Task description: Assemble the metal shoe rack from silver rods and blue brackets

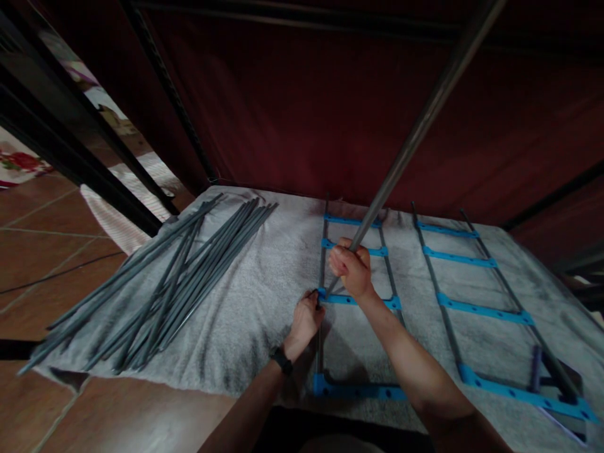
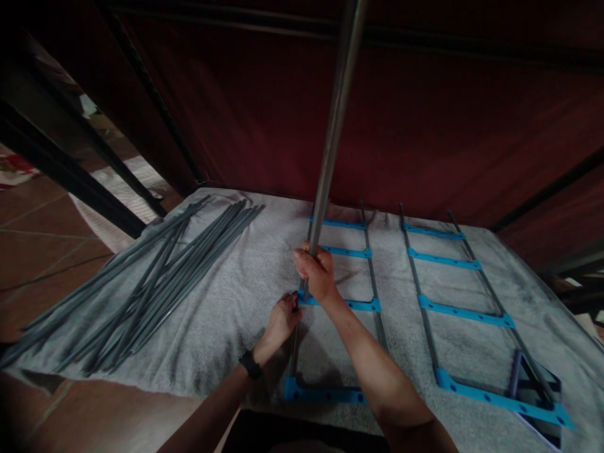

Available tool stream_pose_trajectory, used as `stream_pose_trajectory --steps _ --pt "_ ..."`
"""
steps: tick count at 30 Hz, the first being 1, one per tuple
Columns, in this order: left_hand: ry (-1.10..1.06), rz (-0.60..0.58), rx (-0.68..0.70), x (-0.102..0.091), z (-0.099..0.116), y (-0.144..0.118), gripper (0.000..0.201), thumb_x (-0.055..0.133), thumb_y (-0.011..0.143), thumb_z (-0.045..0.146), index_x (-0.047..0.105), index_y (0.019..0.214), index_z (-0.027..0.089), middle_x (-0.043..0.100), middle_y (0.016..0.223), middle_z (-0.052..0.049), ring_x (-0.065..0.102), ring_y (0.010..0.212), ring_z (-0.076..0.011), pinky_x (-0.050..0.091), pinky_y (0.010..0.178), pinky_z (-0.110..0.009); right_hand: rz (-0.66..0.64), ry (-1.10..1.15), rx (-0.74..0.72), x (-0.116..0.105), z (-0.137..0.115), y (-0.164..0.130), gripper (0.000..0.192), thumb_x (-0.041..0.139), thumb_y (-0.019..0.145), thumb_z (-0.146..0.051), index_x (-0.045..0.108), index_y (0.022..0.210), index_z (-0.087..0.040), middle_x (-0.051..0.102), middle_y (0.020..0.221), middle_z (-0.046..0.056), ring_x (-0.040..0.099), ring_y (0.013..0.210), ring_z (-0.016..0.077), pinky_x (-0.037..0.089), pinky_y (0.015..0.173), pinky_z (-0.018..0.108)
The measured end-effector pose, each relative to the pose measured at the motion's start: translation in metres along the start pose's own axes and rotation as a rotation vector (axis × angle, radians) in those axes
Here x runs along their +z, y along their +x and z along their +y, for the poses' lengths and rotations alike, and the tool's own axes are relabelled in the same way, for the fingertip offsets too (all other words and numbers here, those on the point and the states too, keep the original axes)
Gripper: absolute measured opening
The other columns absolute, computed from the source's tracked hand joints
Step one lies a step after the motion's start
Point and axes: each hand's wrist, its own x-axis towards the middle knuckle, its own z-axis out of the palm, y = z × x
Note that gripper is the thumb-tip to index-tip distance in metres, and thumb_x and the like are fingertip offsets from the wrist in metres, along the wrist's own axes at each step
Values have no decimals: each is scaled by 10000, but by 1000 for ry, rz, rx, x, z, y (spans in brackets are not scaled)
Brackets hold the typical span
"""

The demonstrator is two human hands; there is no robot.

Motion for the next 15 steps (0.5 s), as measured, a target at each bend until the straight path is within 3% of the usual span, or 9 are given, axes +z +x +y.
stream_pose_trajectory --steps 5,8,12,15 --pt "-2 13 -29 1 1 1 213 547 804 99 677 967 146 659 921 -78 619 803 -168 496 773 -274 -58 -1 39 -2 3 5 488 700 795 -450 309 599 -235 237 484 -115 186 416 48 178 402 199" --pt "8 12 -20 -1 3 2 258 538 802 85 679 1007 152 670 934 -76 632 820 -171 507 785 -279 -37 7 23 -2 4 4 489 706 783 -466 314 601 -238 236 481 -116 179 417 52 166 395 201" --pt "26 -12 9 -7 9 -5 388 597 825 150 634 1211 132 692 1089 -127 662 992 -226 519 911 -338 -5 -18 -39 -2 3 1 454 684 816 -470 353 611 -236 274 491 -106 212 428 61 199 409 206" --pt "62 7 -11 -11 16 -21 524 652 841 232 548 1341 117 642 1274 -180 612 1194 -278 476 1028 -379 -10 -99 -63 -9 -4 -4 304 679 808 -439 494 688 -230 413 543 -81 361 480 79 321 477 213"
